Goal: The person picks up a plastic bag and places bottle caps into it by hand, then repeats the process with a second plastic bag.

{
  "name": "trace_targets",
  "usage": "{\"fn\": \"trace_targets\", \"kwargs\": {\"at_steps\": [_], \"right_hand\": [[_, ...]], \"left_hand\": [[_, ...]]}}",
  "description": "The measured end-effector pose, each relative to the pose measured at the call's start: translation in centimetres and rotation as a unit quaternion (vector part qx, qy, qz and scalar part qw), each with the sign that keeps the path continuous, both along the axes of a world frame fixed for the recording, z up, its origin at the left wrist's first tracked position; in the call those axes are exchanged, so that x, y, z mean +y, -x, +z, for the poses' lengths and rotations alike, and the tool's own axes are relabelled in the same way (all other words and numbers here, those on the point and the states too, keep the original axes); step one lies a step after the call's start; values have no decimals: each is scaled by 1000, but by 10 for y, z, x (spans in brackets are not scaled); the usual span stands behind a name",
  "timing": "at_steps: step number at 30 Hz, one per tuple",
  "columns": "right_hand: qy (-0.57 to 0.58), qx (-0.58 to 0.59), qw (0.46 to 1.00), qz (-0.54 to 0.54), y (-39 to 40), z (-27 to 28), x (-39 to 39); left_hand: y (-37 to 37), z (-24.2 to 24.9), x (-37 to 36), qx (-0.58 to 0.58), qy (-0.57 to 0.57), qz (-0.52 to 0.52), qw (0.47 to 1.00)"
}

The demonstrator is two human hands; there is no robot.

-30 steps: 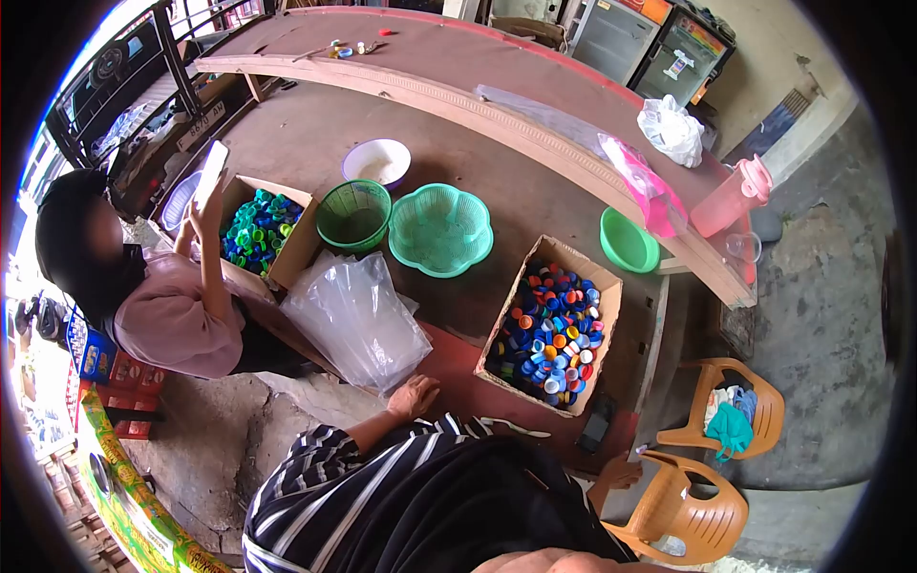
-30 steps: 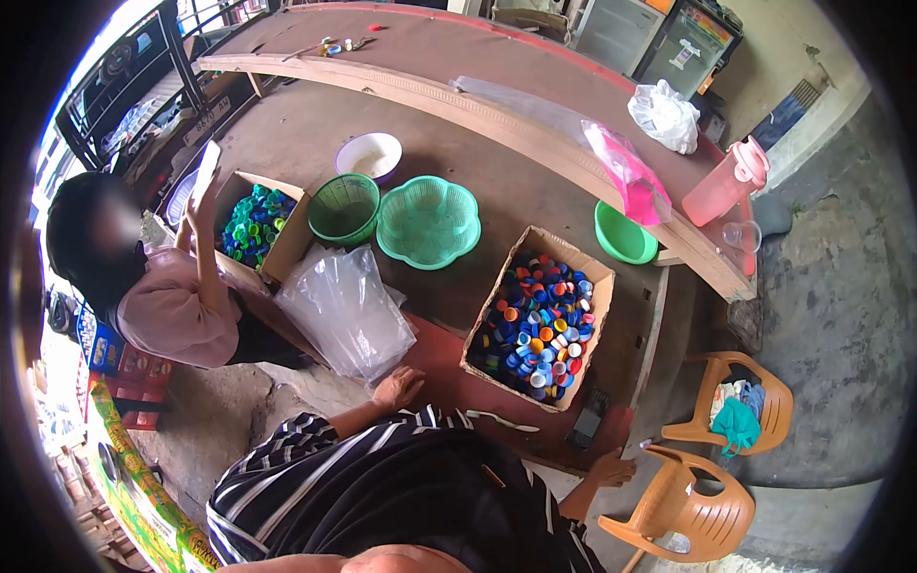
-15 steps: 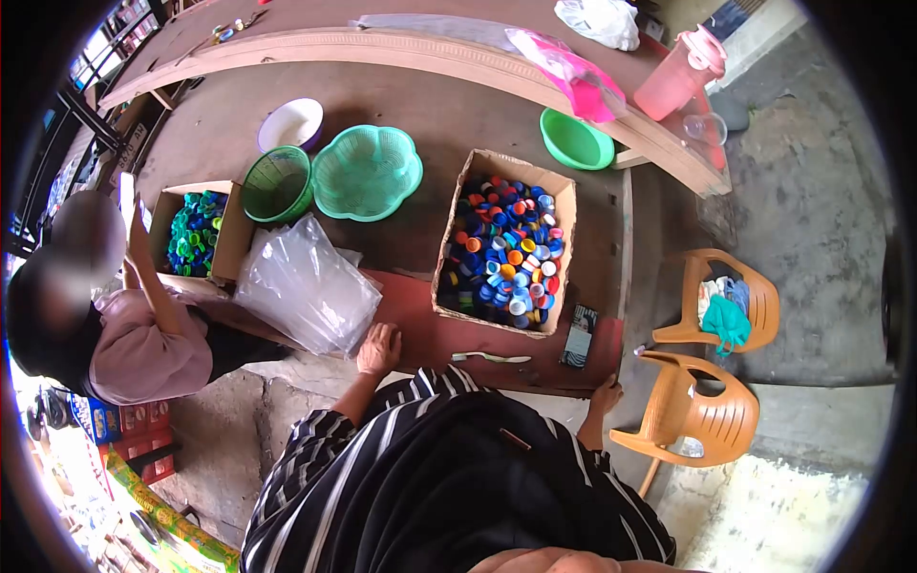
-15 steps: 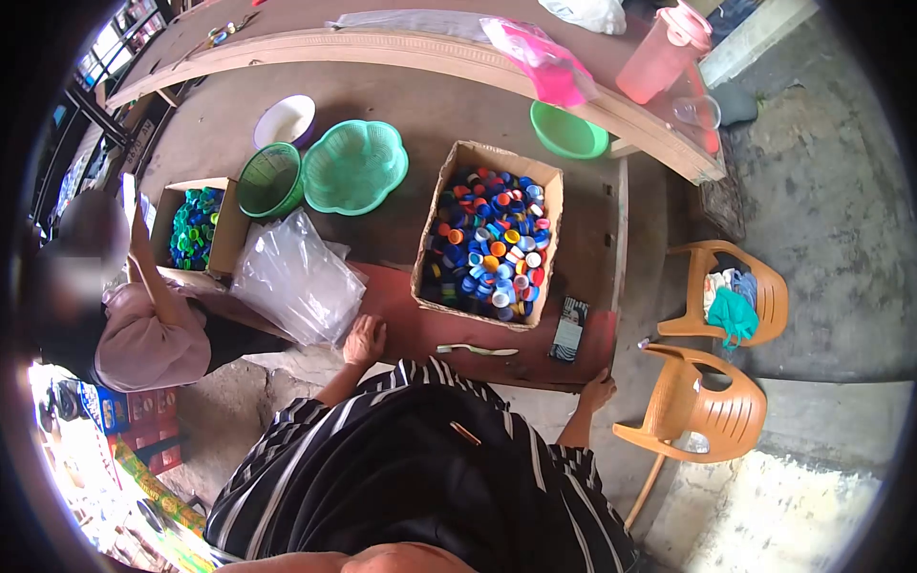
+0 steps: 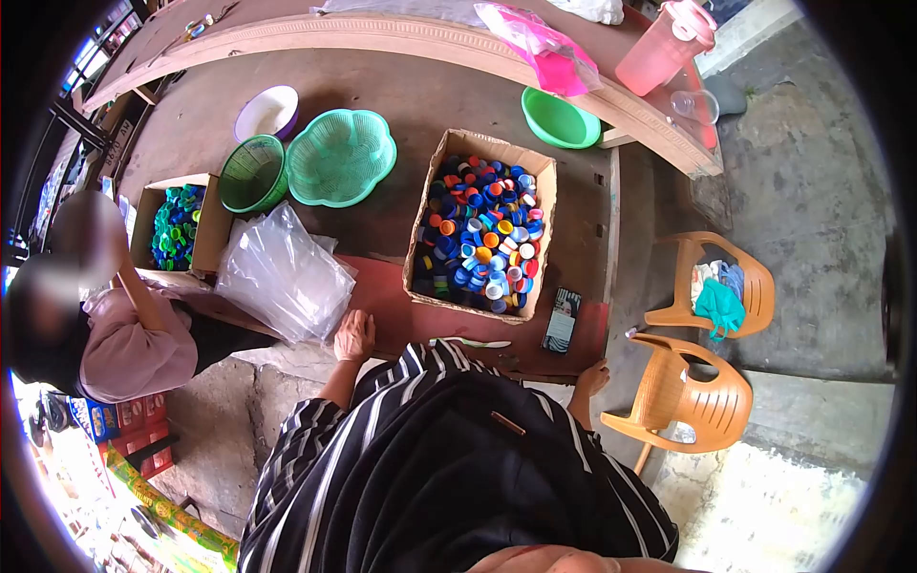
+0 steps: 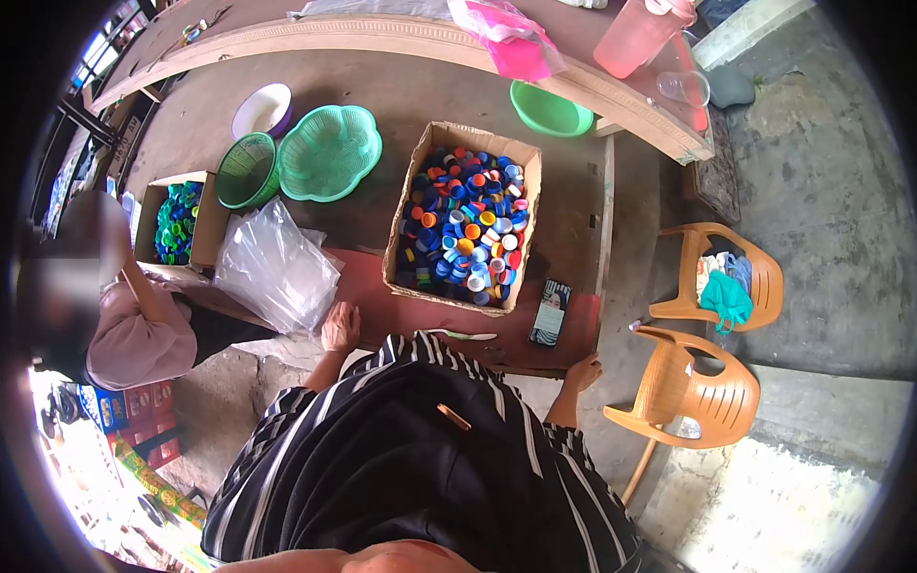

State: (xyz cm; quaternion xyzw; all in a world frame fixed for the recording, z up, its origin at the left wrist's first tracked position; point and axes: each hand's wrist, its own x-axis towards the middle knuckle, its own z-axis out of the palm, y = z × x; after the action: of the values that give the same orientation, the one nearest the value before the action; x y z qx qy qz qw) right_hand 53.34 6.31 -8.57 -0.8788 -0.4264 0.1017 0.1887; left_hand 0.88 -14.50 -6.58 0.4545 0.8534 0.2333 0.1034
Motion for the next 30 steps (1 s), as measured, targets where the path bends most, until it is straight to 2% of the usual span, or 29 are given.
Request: {"fn": "trace_targets", "kwargs": {"at_steps": [2, 5, 8, 11, 17, 20, 23, 25, 26, 28, 30], "right_hand": [[4, 7, 1000, 4, 1, 3, -1], [75, -34, 995, 55, -15, -9, 3], [84, -111, 988, -63, 32, 48, 5], [-75, -190, 976, 75, 34, 46, 8], [-169, -122, 932, 297, 95, 60, 6], [-180, -66, 922, 337, 111, 49, 10], [-206, -15, 900, 385, 129, 54, 18], [-225, 12, 886, 405, 140, 59, 23], [-239, 23, 879, 411, 147, 66, 23], [-264, 47, 866, 422, 164, 83, 24], [-278, 46, 856, 434, 178, 93, 25]], "left_hand": [[0, 5, 1, 1, 7, -2, 1000], [1, 4, 2, 3, 0, 0, 1000], [-2, 6, 2, 5, 2, 7, 1000], [-3, 11, 3, 3, 7, 13, 1000], [-6, 21, 1, -11, -5, 25, 1000], [-7, 17, 6, -18, -54, 18, 998], [-15, 47, 21, -26, -74, 28, 997], [-22, 92, 37, -32, -118, 20, 992], [-26, 120, 46, -36, -140, 14, 989], [-28, 176, 64, -10, -213, -73, 974], [-39, 256, 77, -111, -234, -106, 960]]}}
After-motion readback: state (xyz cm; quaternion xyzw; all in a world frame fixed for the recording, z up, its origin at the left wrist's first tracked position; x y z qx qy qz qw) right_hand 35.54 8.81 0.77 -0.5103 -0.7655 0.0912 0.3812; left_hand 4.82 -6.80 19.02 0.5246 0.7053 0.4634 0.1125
